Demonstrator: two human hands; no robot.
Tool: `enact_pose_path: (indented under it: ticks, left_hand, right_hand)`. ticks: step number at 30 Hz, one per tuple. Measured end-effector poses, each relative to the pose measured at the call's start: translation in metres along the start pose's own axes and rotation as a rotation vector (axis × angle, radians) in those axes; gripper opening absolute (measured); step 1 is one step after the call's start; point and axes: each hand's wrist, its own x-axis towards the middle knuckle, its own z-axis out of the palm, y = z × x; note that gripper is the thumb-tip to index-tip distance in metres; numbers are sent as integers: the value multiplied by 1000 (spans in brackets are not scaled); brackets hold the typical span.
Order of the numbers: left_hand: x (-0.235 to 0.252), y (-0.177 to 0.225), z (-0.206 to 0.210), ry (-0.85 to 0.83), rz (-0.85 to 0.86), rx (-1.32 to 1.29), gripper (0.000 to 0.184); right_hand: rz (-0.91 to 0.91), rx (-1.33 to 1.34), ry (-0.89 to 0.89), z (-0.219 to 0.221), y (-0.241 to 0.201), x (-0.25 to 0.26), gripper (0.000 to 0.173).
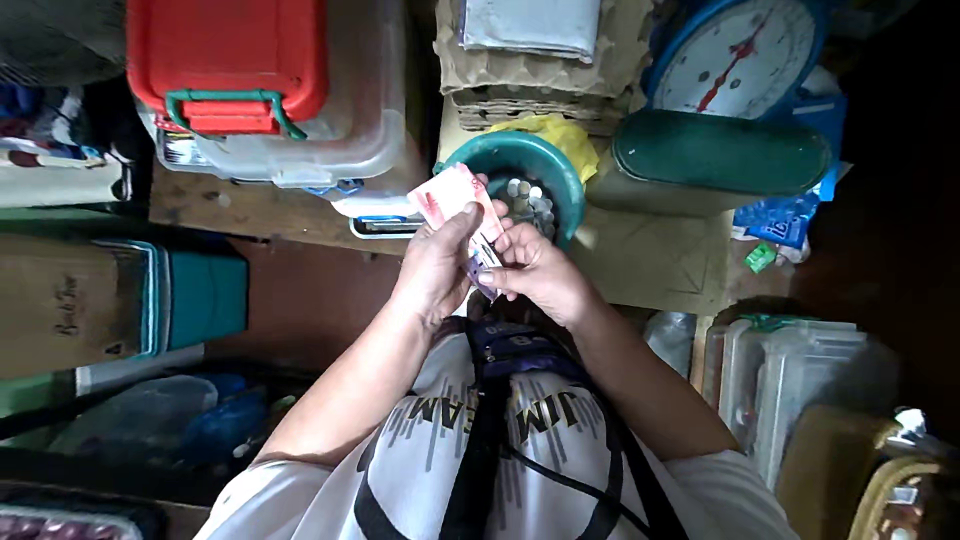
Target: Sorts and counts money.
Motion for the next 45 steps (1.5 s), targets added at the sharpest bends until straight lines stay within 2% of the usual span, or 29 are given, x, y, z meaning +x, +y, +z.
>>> enact_pose_path:
  ticks: [4, 7, 9, 12, 15, 17, 19, 21, 24, 25, 26, 27, 29, 31, 35, 38, 42, 45]
  left_hand:
    - [-7, 6, 6, 36, 12, -88, 35]
    - [-10, 14, -3, -16, -15, -363, 35]
    - [-15, 12, -4, -44, -35, -506, 34]
    - [-23, -1, 0, -28, -64, -519, 34]
    - [-28, -17, -4, -91, -92, -537, 47]
    - [-32, -25, -6, -109, -123, -559, 47]
    - [-37, -30, -8, -90, -135, -518, 44]
    - [-41, -34, -11, -97, -84, -425, 50]
    - [-46, -39, -18, -157, 20, -286, 76]
    - [-48, -39, -21, -155, 44, -267, 72]
    - [-50, -39, -23, -120, 61, -243, 59]
    - [-52, -38, -22, -34, 67, -221, 44]
    - [-54, -32, -19, 171, 60, -199, 31]
    - [-54, -30, -26, 210, 119, -162, 31]
    - [-67, -39, -31, 120, 200, -105, 37]
    - [-71, -42, -36, 92, 207, -124, 40]
    - [-64, -33, -46, 115, 301, -150, 41]
    - [-63, -31, -51, 52, 315, -21, 44]
  right_hand:
    - [-119, -48, 86, -22, 15, -22, 42]
    - [-167, -387, 212, -48, 39, -37, 49]
    - [-178, -572, 165, -43, 41, -46, 53]
    - [-331, -875, -24, -23, 26, -54, 36]
    - [-356, -1007, -169, -16, 16, -46, 80]
    - [-293, -1038, -196, -14, 16, -41, 92]
    - [-202, -1051, -225, -12, 13, -39, 96]
    - [-156, -1040, -255, -9, 7, -40, 100]
    - [-121, -1038, -282, -2, 5, -37, 100]
    - [-115, -1040, -288, 1, 5, -36, 98]
    - [-113, -1031, -290, 3, 7, -34, 94]
    - [-122, -1004, -287, 4, 9, -33, 90]
    - [-157, -837, -261, 4, 15, -34, 86]
    - [-196, -574, -182, 4, 26, -36, 77]
    - [-198, -224, -80, 16, 36, -38, 65]
    - [-179, -138, -65, 23, 38, -35, 55]
    - [-72, -140, -85, 29, 43, -22, 46]
    - [-63, -106, -116, 35, 41, -14, 43]
